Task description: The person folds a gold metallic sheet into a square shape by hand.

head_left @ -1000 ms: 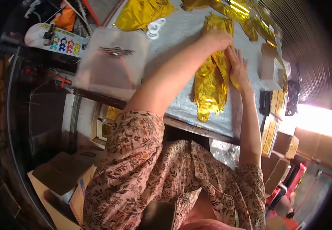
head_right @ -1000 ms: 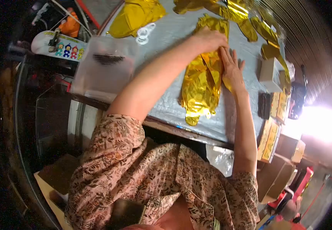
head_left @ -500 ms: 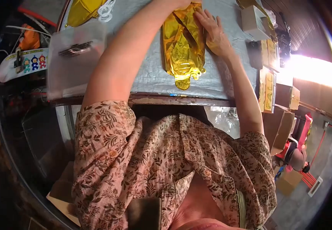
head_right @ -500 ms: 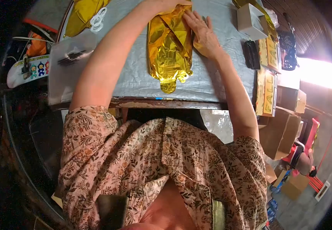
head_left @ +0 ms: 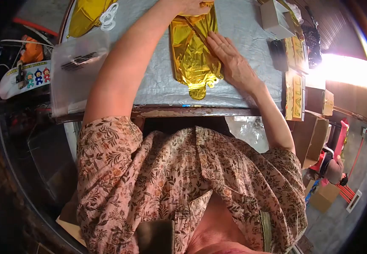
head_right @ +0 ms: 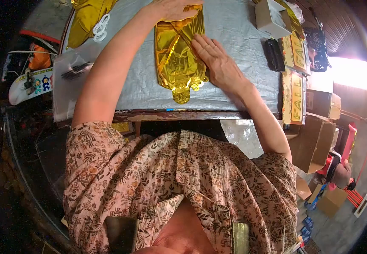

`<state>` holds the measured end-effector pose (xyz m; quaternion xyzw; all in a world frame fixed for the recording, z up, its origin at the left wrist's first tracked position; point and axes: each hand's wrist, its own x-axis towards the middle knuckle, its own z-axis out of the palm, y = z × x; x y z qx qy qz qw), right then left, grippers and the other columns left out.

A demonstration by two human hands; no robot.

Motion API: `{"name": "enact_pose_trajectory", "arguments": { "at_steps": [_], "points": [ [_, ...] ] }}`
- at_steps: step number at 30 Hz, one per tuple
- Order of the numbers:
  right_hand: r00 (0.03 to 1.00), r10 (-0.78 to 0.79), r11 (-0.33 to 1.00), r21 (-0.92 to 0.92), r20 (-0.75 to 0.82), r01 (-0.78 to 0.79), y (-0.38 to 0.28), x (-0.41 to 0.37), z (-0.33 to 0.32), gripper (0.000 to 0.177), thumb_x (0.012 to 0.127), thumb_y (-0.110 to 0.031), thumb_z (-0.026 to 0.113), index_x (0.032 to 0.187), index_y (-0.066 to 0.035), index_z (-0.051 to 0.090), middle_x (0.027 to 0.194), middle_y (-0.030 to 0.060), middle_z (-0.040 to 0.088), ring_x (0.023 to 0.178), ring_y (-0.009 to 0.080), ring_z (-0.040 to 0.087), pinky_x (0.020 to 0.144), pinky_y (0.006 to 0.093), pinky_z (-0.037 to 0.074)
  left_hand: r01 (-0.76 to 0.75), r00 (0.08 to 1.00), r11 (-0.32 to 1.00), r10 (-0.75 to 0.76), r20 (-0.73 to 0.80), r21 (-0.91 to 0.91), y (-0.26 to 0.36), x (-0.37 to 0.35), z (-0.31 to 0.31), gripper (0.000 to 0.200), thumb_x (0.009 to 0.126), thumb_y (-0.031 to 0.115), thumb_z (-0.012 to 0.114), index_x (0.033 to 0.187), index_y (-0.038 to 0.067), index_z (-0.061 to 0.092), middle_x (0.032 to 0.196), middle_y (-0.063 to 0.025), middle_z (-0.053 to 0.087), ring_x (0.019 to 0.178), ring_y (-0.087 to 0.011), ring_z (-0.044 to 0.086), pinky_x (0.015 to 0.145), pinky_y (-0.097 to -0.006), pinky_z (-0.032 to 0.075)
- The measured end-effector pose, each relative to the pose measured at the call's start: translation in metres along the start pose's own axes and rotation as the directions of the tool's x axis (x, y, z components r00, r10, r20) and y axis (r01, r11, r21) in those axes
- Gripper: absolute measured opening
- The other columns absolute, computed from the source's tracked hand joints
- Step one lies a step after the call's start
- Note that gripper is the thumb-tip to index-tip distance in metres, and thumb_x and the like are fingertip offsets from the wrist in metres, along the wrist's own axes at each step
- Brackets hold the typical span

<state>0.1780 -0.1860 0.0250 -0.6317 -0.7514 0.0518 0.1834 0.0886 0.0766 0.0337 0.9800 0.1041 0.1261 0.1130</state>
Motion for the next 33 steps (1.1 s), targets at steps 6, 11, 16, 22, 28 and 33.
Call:
{"name": "enact_pose_trajectory", "arguments": {
  "at_steps": [6,11,16,22,28,33],
  "points": [
    [0.994,0.057,0.998,-0.018,0.09,-0.056,-0.028,-0.034,-0.014,0.066,0.091,0.005,0.058,0.154,-0.002,0.042,0.16,0.0192,0.043,0.149,0.034,0.04,0.128,0.0475,0.027,0.004,0.999,1.0,-0.005,0.035,0.025,-0.01,0.01,0.012,0.051,0.093,0.047,0.057,0.134,0.018,0.068,0.147,-0.0043,0.057,0.135,-0.0253,0.055,0.108,-0.0515,0.044],
    [0.998,0.017,0.998,0.053,0.058,-0.02,-0.019,-0.028,-0.032,0.07,0.089,0.005,0.059,0.156,-0.005,0.041,0.158,0.018,0.046,0.148,0.0341,0.043,0.127,0.0498,0.026,0.009,0.999,0.997,-0.012,0.037,0.082,-0.006,0.007,0.011,0.052,0.093,0.047,0.058,0.137,0.019,0.066,0.149,-0.0055,0.056,0.136,-0.0271,0.054,0.109,-0.0518,0.044],
    [0.995,-0.021,0.998,-0.062,-0.1,0.015,0.04,0.041,-0.019,0.052,0.108,-0.025,0.049,0.157,-0.008,0.04,0.162,0.0161,0.04,0.152,0.0324,0.035,0.128,0.0521,0.02,-0.027,0.999,0.996,0.025,0.023,0.09,-0.014,0.009,0.017,0.051,0.092,0.041,0.06,0.139,0.02,0.064,0.15,-0.0074,0.055,0.137,-0.0284,0.053,0.11,-0.0507,0.043],
    [0.996,-0.085,0.981,-0.176,0.005,0.085,0.06,0.033,0.009,0.06,0.111,-0.042,0.035,0.162,-0.01,0.031,0.168,0.013,0.032,0.157,0.0296,0.026,0.129,0.0499,0.016,-0.077,0.997,0.996,0.076,0.019,0.045,-0.019,0.004,0.018,0.052,0.095,0.041,0.058,0.142,0.02,0.062,0.153,-0.0089,0.053,0.14,-0.0298,0.05,0.112,-0.0523,0.041],
    [0.976,-0.11,0.985,-0.11,0.19,0.132,0.004,-0.019,-0.004,0.071,0.109,-0.054,0.029,0.164,-0.01,0.024,0.171,0.0097,0.025,0.158,0.0254,0.022,0.13,0.0466,0.012,-0.017,0.998,0.996,0.012,0.063,0.083,-0.005,0.004,0.0,0.055,0.096,0.048,0.056,0.144,0.021,0.061,0.156,-0.0091,0.05,0.142,-0.0303,0.048,0.112,-0.0539,0.038],
    [0.917,0.399,0.814,0.467,-0.018,-0.345,-0.016,0.018,-0.044,0.035,0.11,-0.017,0.045,0.133,0.003,0.063,0.119,0.0156,0.073,0.108,0.0217,0.071,0.098,0.0356,0.053,-0.056,0.997,0.99,0.049,0.054,0.131,-0.009,0.004,0.007,0.056,0.096,0.047,0.058,0.146,0.022,0.058,0.154,-0.0095,0.052,0.14,-0.0308,0.049,0.109,-0.0546,0.041]
  ]
}}
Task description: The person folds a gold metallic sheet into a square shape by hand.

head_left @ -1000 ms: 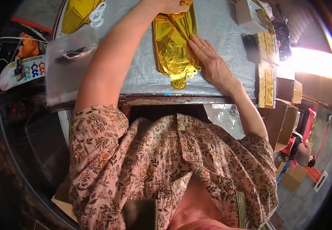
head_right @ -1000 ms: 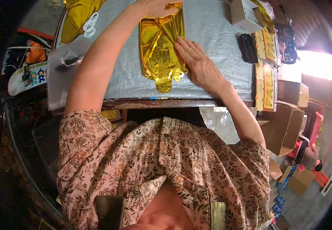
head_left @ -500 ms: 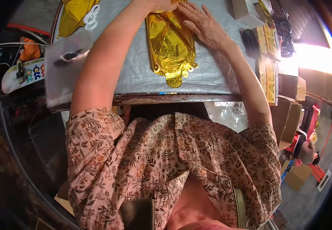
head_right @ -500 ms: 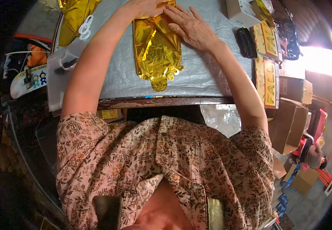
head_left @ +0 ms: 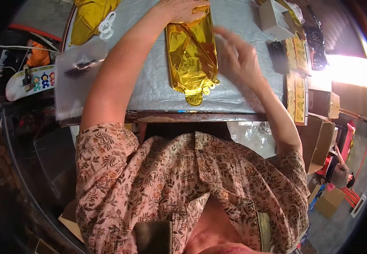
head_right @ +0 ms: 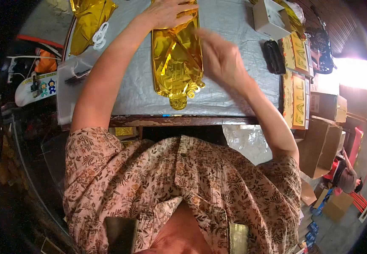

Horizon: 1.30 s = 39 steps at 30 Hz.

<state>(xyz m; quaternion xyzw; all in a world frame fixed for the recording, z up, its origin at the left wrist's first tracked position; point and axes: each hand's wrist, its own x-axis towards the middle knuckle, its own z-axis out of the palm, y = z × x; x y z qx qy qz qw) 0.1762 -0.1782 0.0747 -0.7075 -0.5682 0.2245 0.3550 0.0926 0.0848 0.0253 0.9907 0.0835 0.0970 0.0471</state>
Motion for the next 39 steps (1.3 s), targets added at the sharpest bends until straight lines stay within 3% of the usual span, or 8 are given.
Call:
{"name": "enact_pose_trajectory", "arguments": {
  "at_steps": [3,6,9,10,18,20,30,39],
  "points": [
    [0.864,-0.123,0.933,0.24,-0.488,0.269,0.024,0.069,0.023,0.02,0.103,-0.004,0.053,0.116,0.004,0.066,0.102,0.0133,0.073,0.098,0.0183,0.07,0.092,0.0315,0.054,0.001,0.998,1.0,-0.002,0.057,0.026,0.009,-0.001,-0.018,0.055,0.095,0.038,0.062,0.147,0.02,0.056,0.153,-0.0112,0.053,0.136,-0.0319,0.053,0.108,-0.0491,0.044],
    [0.842,-0.054,0.928,0.285,-0.536,0.241,0.045,0.11,0.05,0.016,0.096,0.001,0.053,0.109,0.003,0.062,0.094,0.02,0.07,0.086,0.0258,0.07,0.081,0.0359,0.056,0.003,0.987,0.993,0.016,-0.16,0.114,-0.009,0.001,0.021,0.044,0.098,0.03,0.06,0.141,0.026,0.062,0.148,0.0018,0.058,0.137,-0.0217,0.053,0.108,-0.0468,0.045],
    [0.884,-0.044,0.988,0.112,-0.466,0.108,0.055,0.114,0.065,0.017,0.094,0.007,0.05,0.106,0.003,0.061,0.093,0.0131,0.071,0.087,0.0188,0.069,0.082,0.0325,0.056,-0.03,0.991,0.999,0.034,-0.127,0.036,-0.01,-0.001,0.011,0.056,0.096,0.037,0.062,0.15,0.023,0.052,0.149,-0.0015,0.057,0.138,-0.0224,0.052,0.108,-0.0478,0.044],
    [0.879,-0.015,0.976,0.184,-0.477,0.117,0.059,0.115,0.067,0.013,0.09,0.004,0.055,0.103,0.002,0.059,0.093,0.0214,0.067,0.085,0.0336,0.068,0.079,0.0412,0.054,-0.031,0.991,0.999,0.027,-0.13,-0.031,-0.009,0.0,0.012,0.058,0.096,0.037,0.062,0.151,0.023,0.05,0.149,-0.0015,0.057,0.138,-0.0227,0.052,0.108,-0.0482,0.043],
    [0.878,-0.155,0.983,0.014,-0.453,0.181,0.076,0.114,0.072,0.024,0.089,0.006,0.056,0.111,0.001,0.063,0.106,0.0217,0.064,0.095,0.0372,0.067,0.083,0.0424,0.055,-0.068,0.97,0.975,0.015,-0.244,-0.21,-0.016,-0.005,0.007,0.058,0.094,0.031,0.064,0.149,0.019,0.05,0.133,-0.0122,0.066,0.123,-0.0316,0.062,0.102,-0.0479,0.047],
    [0.871,-0.191,0.979,-0.021,-0.452,0.203,0.074,0.114,0.074,0.027,0.089,0.007,0.056,0.114,0.001,0.064,0.109,0.0214,0.064,0.097,0.0371,0.067,0.084,0.0422,0.055,-0.06,0.924,0.776,-0.195,-0.329,-0.628,-0.006,-0.017,-0.024,0.058,0.092,0.024,0.064,0.149,0.019,0.052,0.152,-0.014,0.053,0.13,-0.0338,0.058,0.104,-0.0411,0.048],
    [0.863,-0.312,0.949,-0.179,-0.397,0.26,0.068,0.112,0.07,0.021,0.1,-0.004,0.059,0.119,-0.001,0.069,0.117,0.0171,0.067,0.103,0.0313,0.07,0.087,0.0366,0.057,0.354,0.796,0.896,-0.438,-0.417,-0.267,-0.004,-0.098,-0.009,0.016,0.086,0.023,0.075,0.087,0.007,0.073,0.105,-0.0102,0.069,0.103,-0.0346,0.065,0.088,-0.0464,0.051],
    [0.868,-0.318,0.947,-0.176,-0.38,0.27,0.061,0.106,0.069,0.026,0.094,-0.002,0.066,0.12,-0.001,0.07,0.124,0.0207,0.064,0.108,0.0385,0.066,0.092,0.0424,0.054,0.368,0.761,0.883,-0.465,-0.451,-0.29,0.019,-0.086,-0.003,0.035,0.084,0.037,0.078,0.113,0.018,0.073,0.118,-0.0017,0.063,0.116,-0.0268,0.058,0.099,-0.0476,0.039]
  ]
}}
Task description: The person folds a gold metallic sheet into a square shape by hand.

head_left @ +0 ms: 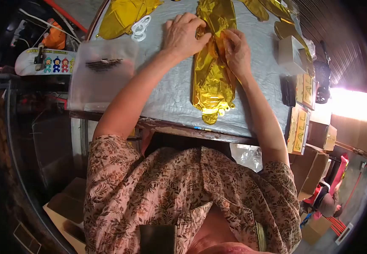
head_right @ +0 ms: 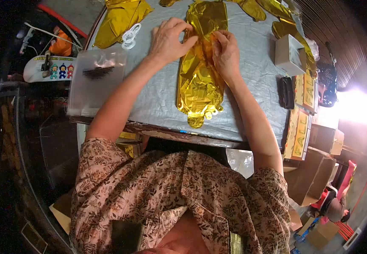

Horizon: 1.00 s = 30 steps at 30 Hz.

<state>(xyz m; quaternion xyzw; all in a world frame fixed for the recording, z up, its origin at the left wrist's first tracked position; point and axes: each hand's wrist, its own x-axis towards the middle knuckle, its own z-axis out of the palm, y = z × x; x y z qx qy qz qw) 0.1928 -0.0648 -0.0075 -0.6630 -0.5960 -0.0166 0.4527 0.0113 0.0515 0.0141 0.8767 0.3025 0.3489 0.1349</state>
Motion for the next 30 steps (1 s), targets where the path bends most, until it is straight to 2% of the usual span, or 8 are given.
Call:
{"name": "enact_pose_trajectory", "arguments": {
  "at_steps": [2,8,10,14,20,25,28,30],
  "points": [
    [0.998,0.059,0.998,0.008,0.029,-0.059,0.0,0.0,0.001,0.026,0.1,-0.007,0.062,0.125,-0.005,0.068,0.13,0.0158,0.064,0.114,0.0347,0.066,0.096,0.0385,0.053,0.022,0.999,0.999,-0.021,-0.048,0.028,0.001,0.003,0.007,0.035,0.084,0.038,0.078,0.112,0.018,0.074,0.121,-0.0017,0.063,0.118,-0.0265,0.057,0.099,-0.0473,0.038],
    [0.997,0.006,0.998,-0.056,0.076,-0.001,-0.001,0.002,0.002,0.032,0.096,-0.004,0.064,0.127,-0.009,0.07,0.132,0.0206,0.062,0.116,0.0395,0.061,0.099,0.044,0.051,-0.005,0.998,0.995,0.01,-0.056,0.095,0.0,0.004,0.012,0.031,0.086,0.038,0.075,0.107,0.017,0.08,0.132,-0.0029,0.063,0.123,-0.0265,0.054,0.103,-0.0494,0.033],
    [0.995,0.016,0.994,-0.105,0.098,-0.006,-0.008,0.003,0.0,0.032,0.098,-0.006,0.063,0.129,-0.008,0.069,0.136,0.0177,0.062,0.118,0.0379,0.06,0.102,0.0427,0.05,-0.113,0.988,0.98,0.128,-0.085,0.164,0.002,0.004,0.012,0.03,0.088,0.039,0.072,0.105,0.016,0.08,0.125,-0.005,0.068,0.127,-0.0269,0.053,0.104,-0.0513,0.032],
    [0.99,0.058,0.988,-0.15,0.131,-0.038,-0.005,0.003,0.001,0.031,0.099,-0.009,0.063,0.129,-0.006,0.07,0.14,0.015,0.062,0.121,0.0374,0.058,0.106,0.0421,0.047,-0.093,0.995,0.971,0.082,0.061,0.218,0.005,0.002,0.005,0.031,0.094,0.038,0.065,0.102,0.013,0.08,0.118,-0.0037,0.071,0.13,-0.0282,0.052,0.106,-0.0531,0.03],
    [0.986,0.078,0.991,-0.116,0.148,-0.061,-0.007,0.003,-0.001,0.031,0.1,-0.008,0.062,0.13,-0.006,0.07,0.142,0.0154,0.061,0.123,0.0368,0.058,0.107,0.0416,0.047,-0.172,0.985,0.939,0.168,0.037,0.296,0.005,0.003,0.008,0.035,0.097,0.036,0.057,0.101,0.009,0.078,0.113,-0.0027,0.072,0.135,-0.0284,0.047,0.111,-0.0567,0.025],
    [0.989,0.031,0.996,-0.086,0.148,-0.018,-0.015,0.005,-0.001,0.037,0.097,-0.003,0.061,0.134,-0.007,0.068,0.145,0.0171,0.059,0.121,0.0388,0.056,0.106,0.0425,0.046,-0.161,0.982,0.945,0.124,0.145,0.284,0.008,0.001,0.009,0.036,0.097,0.037,0.055,0.104,0.01,0.077,0.116,-0.0035,0.073,0.146,-0.0327,0.04,0.118,-0.0615,0.016],
    [0.988,0.015,0.998,-0.064,0.152,-0.005,-0.01,0.002,-0.001,0.038,0.095,0.0,0.06,0.131,-0.008,0.069,0.145,0.0193,0.058,0.117,0.0419,0.056,0.104,0.0451,0.047,-0.146,0.977,0.944,0.09,0.195,0.296,0.009,-0.001,0.01,0.034,0.097,0.037,0.057,0.113,0.014,0.076,0.122,-0.0058,0.071,0.144,-0.0362,0.042,0.114,-0.0658,0.019],
    [0.987,0.009,0.998,-0.064,0.162,0.001,-0.009,0.003,0.0,0.035,0.096,-0.001,0.06,0.128,-0.007,0.071,0.145,0.0199,0.057,0.118,0.0423,0.055,0.104,0.0459,0.046,-0.153,0.985,0.947,0.124,0.117,0.284,0.005,-0.004,0.017,0.036,0.097,0.038,0.056,0.122,0.018,0.074,0.129,-0.006,0.069,0.146,-0.0372,0.04,0.115,-0.0666,0.017]
  ]
}}
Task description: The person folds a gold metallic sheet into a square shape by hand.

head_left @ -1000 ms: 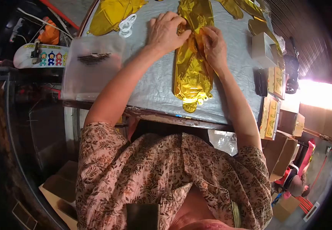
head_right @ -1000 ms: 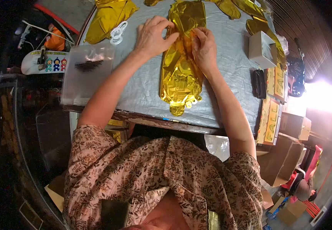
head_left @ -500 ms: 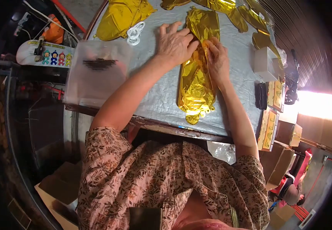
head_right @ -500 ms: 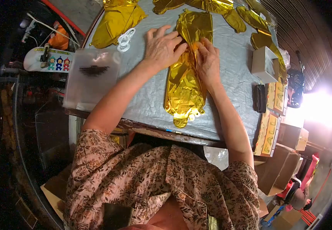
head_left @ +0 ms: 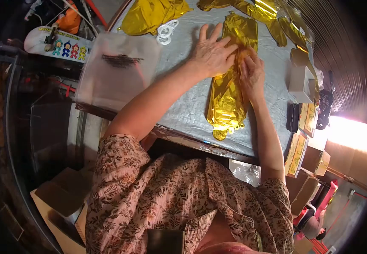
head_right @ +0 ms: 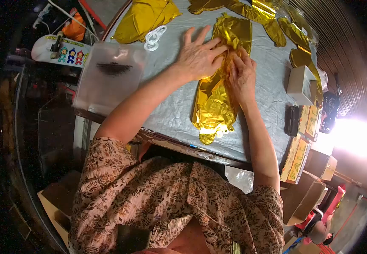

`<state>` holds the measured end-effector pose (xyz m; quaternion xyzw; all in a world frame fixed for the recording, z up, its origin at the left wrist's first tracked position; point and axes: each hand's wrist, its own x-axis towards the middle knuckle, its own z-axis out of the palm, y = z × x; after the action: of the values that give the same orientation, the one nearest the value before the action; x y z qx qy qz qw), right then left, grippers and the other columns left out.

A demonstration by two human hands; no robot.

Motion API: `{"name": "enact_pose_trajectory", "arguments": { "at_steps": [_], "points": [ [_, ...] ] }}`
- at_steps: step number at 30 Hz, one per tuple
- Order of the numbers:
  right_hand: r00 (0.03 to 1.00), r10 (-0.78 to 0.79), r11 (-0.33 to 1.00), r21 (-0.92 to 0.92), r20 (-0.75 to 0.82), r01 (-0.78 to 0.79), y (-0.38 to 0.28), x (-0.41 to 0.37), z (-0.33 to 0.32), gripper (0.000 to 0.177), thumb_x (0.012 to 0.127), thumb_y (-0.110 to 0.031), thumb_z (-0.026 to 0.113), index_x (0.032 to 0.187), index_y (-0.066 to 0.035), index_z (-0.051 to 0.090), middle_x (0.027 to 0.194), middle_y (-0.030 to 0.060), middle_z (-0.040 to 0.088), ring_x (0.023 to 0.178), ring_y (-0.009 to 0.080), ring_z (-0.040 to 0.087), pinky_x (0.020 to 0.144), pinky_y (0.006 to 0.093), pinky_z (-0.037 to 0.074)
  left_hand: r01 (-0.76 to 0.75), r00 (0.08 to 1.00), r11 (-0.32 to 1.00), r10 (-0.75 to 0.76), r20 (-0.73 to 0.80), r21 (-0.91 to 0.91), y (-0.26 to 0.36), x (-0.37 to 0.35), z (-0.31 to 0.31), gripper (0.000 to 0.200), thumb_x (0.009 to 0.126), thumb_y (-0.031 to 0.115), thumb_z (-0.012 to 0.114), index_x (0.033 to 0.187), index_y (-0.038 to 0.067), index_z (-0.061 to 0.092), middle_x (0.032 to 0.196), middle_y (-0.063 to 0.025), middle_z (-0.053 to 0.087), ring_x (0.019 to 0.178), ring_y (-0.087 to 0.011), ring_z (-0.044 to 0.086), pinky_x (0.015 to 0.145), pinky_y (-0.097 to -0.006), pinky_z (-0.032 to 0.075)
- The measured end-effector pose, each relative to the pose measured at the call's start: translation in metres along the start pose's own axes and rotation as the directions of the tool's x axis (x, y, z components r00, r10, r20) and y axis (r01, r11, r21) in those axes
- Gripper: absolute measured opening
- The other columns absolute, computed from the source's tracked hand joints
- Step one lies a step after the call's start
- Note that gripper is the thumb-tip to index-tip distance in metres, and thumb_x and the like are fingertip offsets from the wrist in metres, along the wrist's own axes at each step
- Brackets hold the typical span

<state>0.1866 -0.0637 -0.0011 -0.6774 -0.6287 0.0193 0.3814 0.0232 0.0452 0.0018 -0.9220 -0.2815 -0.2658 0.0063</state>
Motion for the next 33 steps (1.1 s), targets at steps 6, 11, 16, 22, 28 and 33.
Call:
{"name": "enact_pose_trajectory", "arguments": {
  "at_steps": [6,11,16,22,28,33],
  "points": [
    [0.999,0.002,0.995,-0.096,0.038,0.002,0.002,0.001,-0.002,0.024,0.098,-0.01,0.063,0.12,-0.004,0.072,0.143,0.0214,0.058,0.117,0.0422,0.055,0.104,0.0468,0.046,-0.033,0.999,0.999,0.033,-0.002,0.006,0.002,0.001,-0.002,0.044,0.099,0.041,0.053,0.138,0.025,0.067,0.143,-0.006,0.063,0.148,-0.038,0.036,0.117,-0.0674,0.012],
    [1.0,-0.002,0.999,-0.039,0.004,0.002,-0.003,0.001,-0.002,0.028,0.099,-0.013,0.064,0.125,-0.008,0.071,0.138,0.019,0.061,0.116,0.0405,0.056,0.103,0.0448,0.045,-0.002,0.993,1.0,0.001,0.116,0.004,0.001,0.004,-0.017,0.042,0.1,0.038,0.051,0.115,0.006,0.074,0.118,-0.0064,0.072,0.149,-0.0347,0.037,0.117,-0.0682,0.012],
    [1.0,-0.008,0.997,-0.076,0.002,0.008,-0.003,0.002,-0.001,0.028,0.099,-0.013,0.066,0.126,-0.009,0.072,0.136,0.0166,0.063,0.115,0.0391,0.056,0.103,0.0439,0.046,-0.003,0.998,1.0,0.002,0.065,0.019,-0.001,0.002,-0.009,0.041,0.098,0.037,0.052,0.103,0.003,0.076,0.109,-0.008,0.073,0.149,-0.0347,0.037,0.117,-0.0687,0.011],
    [0.998,0.007,0.994,-0.108,0.055,-0.001,-0.006,0.003,-0.005,0.03,0.103,-0.019,0.062,0.13,-0.008,0.07,0.141,0.0162,0.061,0.123,0.0394,0.056,0.106,0.044,0.046,0.015,0.999,1.0,-0.015,0.038,0.0,-0.001,0.0,0.0,0.045,0.096,0.037,0.05,0.1,0.003,0.08,0.115,-0.0112,0.073,0.151,-0.0377,0.032,0.122,-0.067,0.004],
    [1.0,-0.007,0.996,-0.094,0.014,0.008,-0.004,0.003,-0.003,0.028,0.099,-0.015,0.066,0.126,-0.009,0.072,0.137,0.0158,0.062,0.118,0.0401,0.056,0.102,0.0451,0.047,0.037,0.99,0.999,-0.042,0.138,0.036,0.002,0.0,-0.012,0.043,0.097,0.035,0.052,0.108,0.0,0.076,0.119,-0.0112,0.072,0.151,-0.0355,0.034,0.119,-0.0682,0.01],
    [1.0,0.01,0.997,-0.081,0.016,-0.008,-0.004,0.003,-0.002,0.029,0.099,-0.015,0.066,0.127,-0.008,0.071,0.138,0.0161,0.062,0.119,0.0407,0.055,0.104,0.046,0.047,0.045,0.989,0.998,-0.05,0.139,0.037,0.0,-0.001,-0.011,0.044,0.098,0.035,0.051,0.106,0.0,0.076,0.118,-0.0106,0.071,0.151,-0.0354,0.034,0.119,-0.068,0.009]
  ]
}}
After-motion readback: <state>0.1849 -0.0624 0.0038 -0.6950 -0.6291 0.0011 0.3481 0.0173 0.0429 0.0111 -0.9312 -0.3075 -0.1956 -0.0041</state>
